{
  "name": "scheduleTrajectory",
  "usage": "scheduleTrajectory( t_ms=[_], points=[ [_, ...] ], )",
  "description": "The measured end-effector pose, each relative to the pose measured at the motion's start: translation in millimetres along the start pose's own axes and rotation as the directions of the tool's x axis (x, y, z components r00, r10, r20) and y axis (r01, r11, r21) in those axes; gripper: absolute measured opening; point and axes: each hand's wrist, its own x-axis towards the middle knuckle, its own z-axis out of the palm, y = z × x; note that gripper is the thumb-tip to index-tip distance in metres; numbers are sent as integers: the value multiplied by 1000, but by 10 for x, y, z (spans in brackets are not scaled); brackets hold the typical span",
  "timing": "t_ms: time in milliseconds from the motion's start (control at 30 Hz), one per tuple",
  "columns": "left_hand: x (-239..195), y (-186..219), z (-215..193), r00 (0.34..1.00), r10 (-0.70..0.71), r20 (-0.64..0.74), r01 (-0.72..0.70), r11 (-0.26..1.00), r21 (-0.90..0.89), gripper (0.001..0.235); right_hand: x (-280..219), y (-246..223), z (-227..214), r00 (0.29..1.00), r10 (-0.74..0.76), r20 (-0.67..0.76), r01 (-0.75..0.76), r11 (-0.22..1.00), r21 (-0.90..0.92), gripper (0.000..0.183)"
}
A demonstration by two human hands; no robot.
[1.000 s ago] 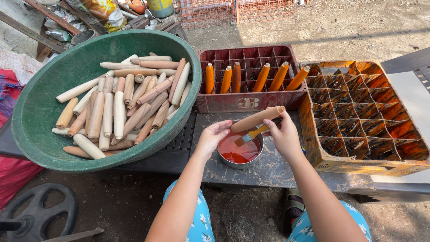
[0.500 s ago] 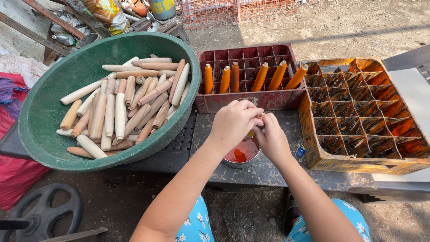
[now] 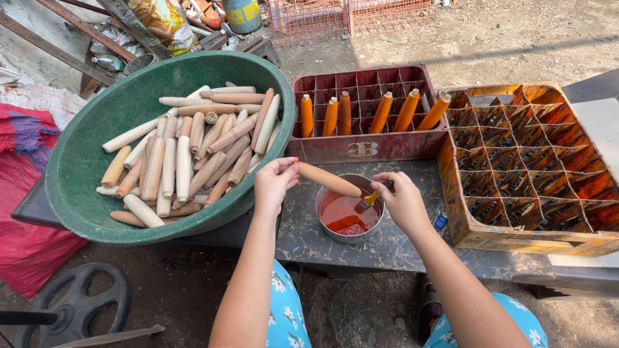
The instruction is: The person paints cylindrical wooden handles with orange paint using a brush. They dip the brush into a metal can of paint, coat each handle, and place the finished pieces into a red crate. The process is repeated for multiple handles taken from a green basin.
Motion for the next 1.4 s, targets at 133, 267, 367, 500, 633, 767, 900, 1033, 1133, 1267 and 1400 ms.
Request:
scheduleTrajectory(
  t_ms=[133, 267, 367, 500, 633, 767, 900, 1033, 1133, 1267, 1400],
  points=[
    [114, -460, -224, 997, -77, -25, 70, 974, -214, 26, -11, 70, 120, 999, 19, 48, -15, 997, -70, 23],
    [85, -647, -283, 993, -111, -43, 96, 961, -260, 23, -54, 42, 97, 994, 44, 103, -22, 977, -212, 27],
    [29, -635, -240, 998, -64, -15, 59, 971, -232, 22, -42, -14, 17, 991, 45, 128, -7, 957, -290, 27],
    [-20, -585, -205, 998, -56, 5, 56, 974, -219, 20, -58, -35, -47, 997, 10, 74, 12, 957, -290, 23],
    [-46, -587, -211, 1000, -27, -5, 25, 979, -202, 20, -100, -56, -23, 996, -41, 76, 62, 952, -300, 21],
    [-51, -624, -196, 1000, -10, -10, 8, 981, -194, 20, -124, -107, 14, 996, -53, 74, 74, 949, -306, 21],
    [-42, -681, -145, 1000, -13, -9, 11, 976, -216, 19, -110, -83, 15, 994, -11, 105, 44, 947, -318, 20],
    [-21, -743, -115, 999, -36, 18, 39, 974, -221, 18, 16, 128, -85, 982, 188, -8, -187, 977, -105, 24],
    [22, -824, -107, 997, -69, 17, 71, 972, -226, 18, 134, 396, -123, 928, 373, -5, -348, 870, 348, 27],
    [109, -956, -82, 990, -143, 3, 140, 966, -217, 18, 228, 704, -66, 901, 430, 55, -350, 648, 677, 27],
    [166, -1077, -54, 990, -143, -4, 138, 961, -239, 19, 196, 789, 147, 882, 443, 162, -389, 487, 782, 26]
  ],
)
